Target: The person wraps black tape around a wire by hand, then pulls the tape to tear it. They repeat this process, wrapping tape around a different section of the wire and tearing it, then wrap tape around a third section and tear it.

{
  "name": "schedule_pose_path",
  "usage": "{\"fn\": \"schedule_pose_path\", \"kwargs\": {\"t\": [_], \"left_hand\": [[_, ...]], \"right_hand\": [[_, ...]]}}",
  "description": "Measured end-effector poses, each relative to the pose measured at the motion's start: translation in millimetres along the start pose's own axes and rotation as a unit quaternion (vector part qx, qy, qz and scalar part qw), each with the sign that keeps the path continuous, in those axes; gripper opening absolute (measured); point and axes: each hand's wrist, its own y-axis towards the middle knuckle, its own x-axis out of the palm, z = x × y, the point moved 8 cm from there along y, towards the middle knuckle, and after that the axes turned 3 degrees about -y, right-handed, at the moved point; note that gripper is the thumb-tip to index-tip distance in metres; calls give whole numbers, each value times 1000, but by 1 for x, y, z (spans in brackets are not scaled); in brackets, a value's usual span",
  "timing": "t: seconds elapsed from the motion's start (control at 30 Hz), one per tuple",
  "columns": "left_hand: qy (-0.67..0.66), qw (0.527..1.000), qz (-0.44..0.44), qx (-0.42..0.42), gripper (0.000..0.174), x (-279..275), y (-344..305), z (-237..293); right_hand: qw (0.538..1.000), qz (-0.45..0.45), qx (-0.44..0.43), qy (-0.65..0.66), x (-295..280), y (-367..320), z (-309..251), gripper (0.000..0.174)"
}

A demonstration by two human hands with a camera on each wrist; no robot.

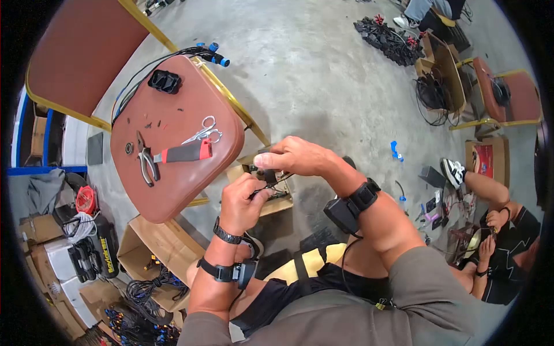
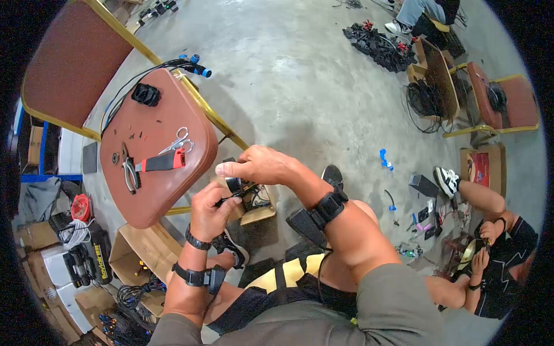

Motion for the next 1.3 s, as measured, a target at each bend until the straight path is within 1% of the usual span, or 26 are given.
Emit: {"fn": "schedule_pose_path", "kwargs": {"t": [0.07,0.13,0.17,0.23,0.37,0.43,0.53,0.57,0.63,0.77,0.83,0.87,0.93,0.97,1.03,1.07,1.13,1.17,1.23,1.27,1.3], "left_hand": [[7,1000,1,1,17,1,0,0],[7,1000,7,10,17,2,-2,1],[7,1000,6,11,17,2,-2,1],[-10,1000,4,10,16,3,-2,2],[-18,999,12,24,16,4,-3,3],[-3,1000,6,27,17,4,-2,6],[19,999,-3,48,17,6,-4,9],[19,999,-3,48,17,6,-4,10],[28,997,-2,70,16,7,-4,14],[25,997,8,77,16,8,-5,15],[25,997,21,76,17,7,-5,16],[25,997,20,77,17,7,-4,17],[30,996,32,81,17,4,-3,18],[30,996,33,81,17,4,-2,18],[26,997,19,73,18,6,-1,18],[26,997,20,72,18,6,-2,18],[-1,999,29,21,16,5,-2,10],[0,999,29,21,16,5,-1,9],[-23,998,56,-3,14,-1,-1,2],[-22,998,58,-5,14,-3,-1,-1],[-24,997,71,-27,13,-7,-2,-8]], "right_hand": [[1000,8,2,22,-2,2,3,85],[998,-22,50,20,-4,-4,-2,67],[998,-21,50,21,-4,-4,-2,67],[998,26,16,57,-10,-4,-8,64],[999,4,-13,51,-8,-2,-9,59],[999,26,-23,-2,-11,-2,-13,59],[998,27,-42,-38,-9,-4,-18,60],[998,27,-42,-38,-8,-2,-16,60],[997,36,1,-69,-7,2,-4,58],[992,29,-24,-118,-7,5,-1,55],[983,75,-30,-162,-11,8,3,47],[983,76,-30,-162,-9,8,7,47],[966,92,-47,-238,-7,5,5,39],[966,92,-48,-238,-7,5,5,39],[965,93,-63,-236,-5,5,2,31],[965,92,-64,-236,-4,4,1,31],[960,194,-138,-150,-17,-3,-16,23],[960,194,-139,-150,-17,-4,-18,23],[942,259,-205,-59,-32,-18,-41,15],[942,257,-206,-59,-34,-24,-50,15],[946,243,-210,-46,-35,-31,-58,17]]}}
